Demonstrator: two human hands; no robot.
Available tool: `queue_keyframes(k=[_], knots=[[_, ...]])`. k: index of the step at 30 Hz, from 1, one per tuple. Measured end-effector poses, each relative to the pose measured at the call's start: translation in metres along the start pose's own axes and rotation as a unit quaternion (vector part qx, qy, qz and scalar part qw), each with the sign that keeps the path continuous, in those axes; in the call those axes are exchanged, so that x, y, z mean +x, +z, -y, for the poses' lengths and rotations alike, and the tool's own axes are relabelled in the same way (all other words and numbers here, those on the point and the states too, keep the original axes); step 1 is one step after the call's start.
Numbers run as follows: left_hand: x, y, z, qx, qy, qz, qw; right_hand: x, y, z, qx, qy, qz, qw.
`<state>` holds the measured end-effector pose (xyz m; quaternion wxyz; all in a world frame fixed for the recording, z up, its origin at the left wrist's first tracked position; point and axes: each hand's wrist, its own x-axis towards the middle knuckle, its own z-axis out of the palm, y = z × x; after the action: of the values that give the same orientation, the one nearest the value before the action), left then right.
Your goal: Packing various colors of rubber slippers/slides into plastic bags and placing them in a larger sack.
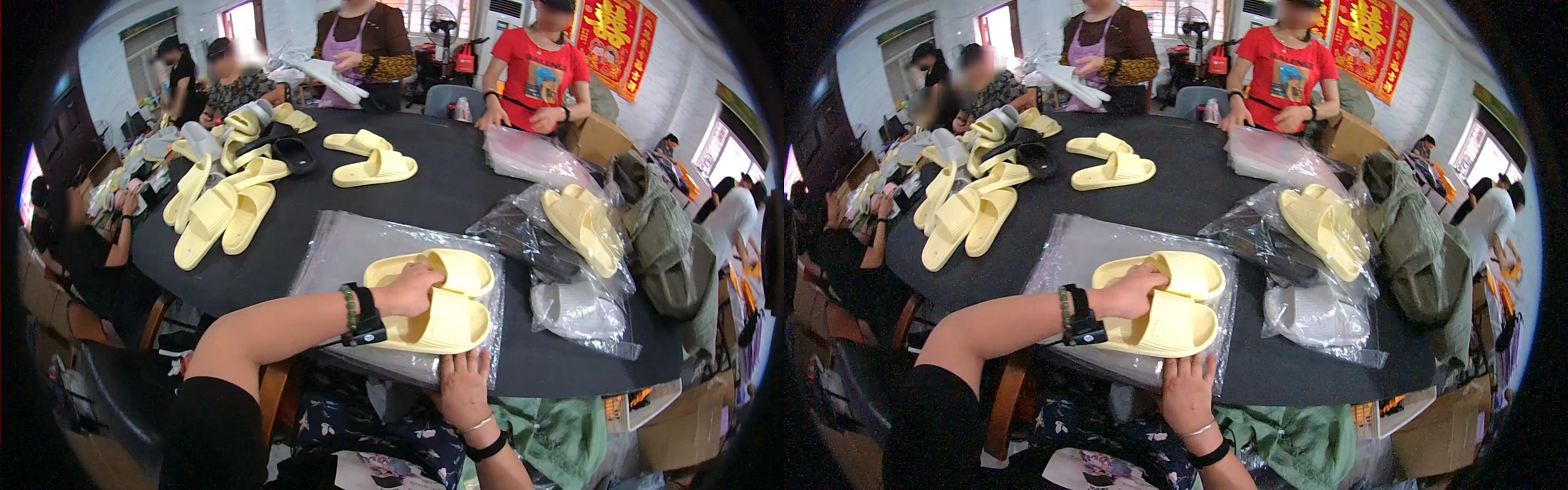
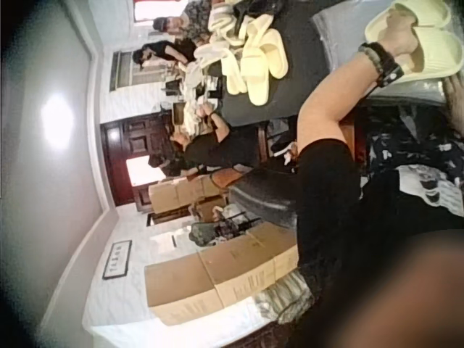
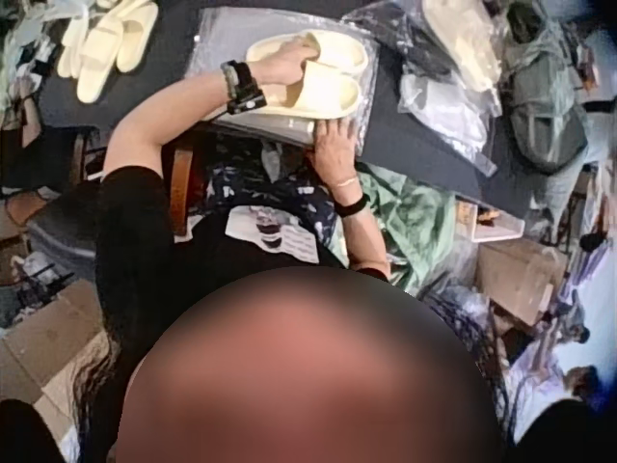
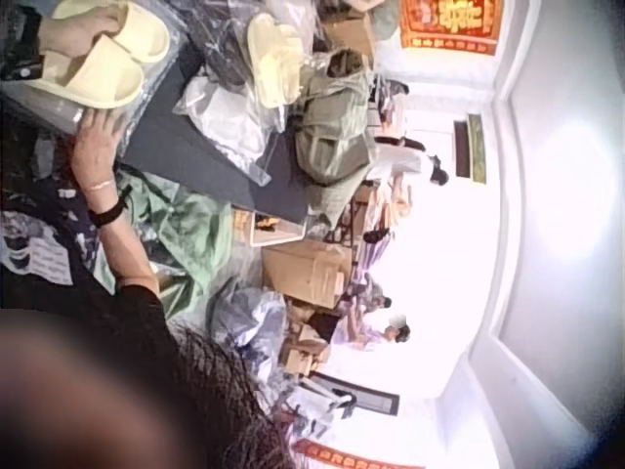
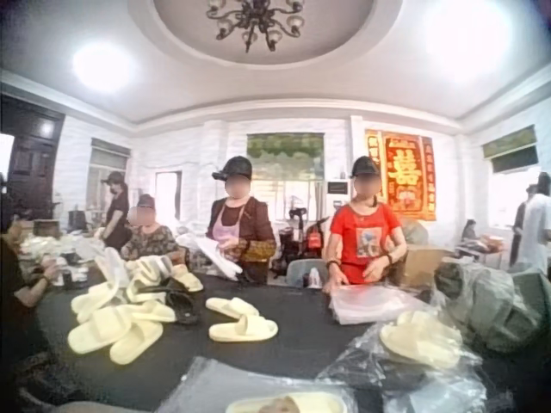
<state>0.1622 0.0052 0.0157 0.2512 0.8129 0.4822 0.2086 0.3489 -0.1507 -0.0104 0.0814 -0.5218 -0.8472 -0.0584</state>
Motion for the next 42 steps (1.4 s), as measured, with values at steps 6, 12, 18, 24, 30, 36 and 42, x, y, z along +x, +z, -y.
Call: queue_keyframes(k=[6, 12, 18, 24, 30, 36, 42], knots=[[0.005, 0.013, 0.011, 0.051, 0.121, -0.081, 0.988, 0.001, -0.009, 0.002, 0.015, 0.009, 0.038, 0.999], [-0.001, -0.017, 0.035, 0.066, 0.120, -0.139, 0.981, 0.000, -0.016, 0.005, 0.040, 0.025, 0.051, 0.998], [-0.008, -0.059, 0.112, 0.109, 0.002, -0.194, 0.975, 0.000, -0.020, 0.005, 0.073, 0.023, 0.052, 0.996], [-0.041, -0.110, 0.139, 0.161, -0.121, -0.206, 0.958, 0.002, -0.019, 0.004, 0.047, 0.018, 0.066, 0.997], [-0.070, -0.130, 0.090, 0.131, -0.055, -0.260, 0.955, 0.003, -0.027, 0.007, 0.074, 0.002, 0.061, 0.995], [-0.095, -0.074, 0.075, 0.149, 0.059, -0.164, 0.973, 0.001, -0.026, 0.008, 0.076, 0.019, 0.062, 0.995], [-0.105, -0.093, 0.068, -0.058, -0.095, -0.026, 0.993, 0.003, -0.024, 0.011, 0.067, 0.010, 0.053, 0.996]])
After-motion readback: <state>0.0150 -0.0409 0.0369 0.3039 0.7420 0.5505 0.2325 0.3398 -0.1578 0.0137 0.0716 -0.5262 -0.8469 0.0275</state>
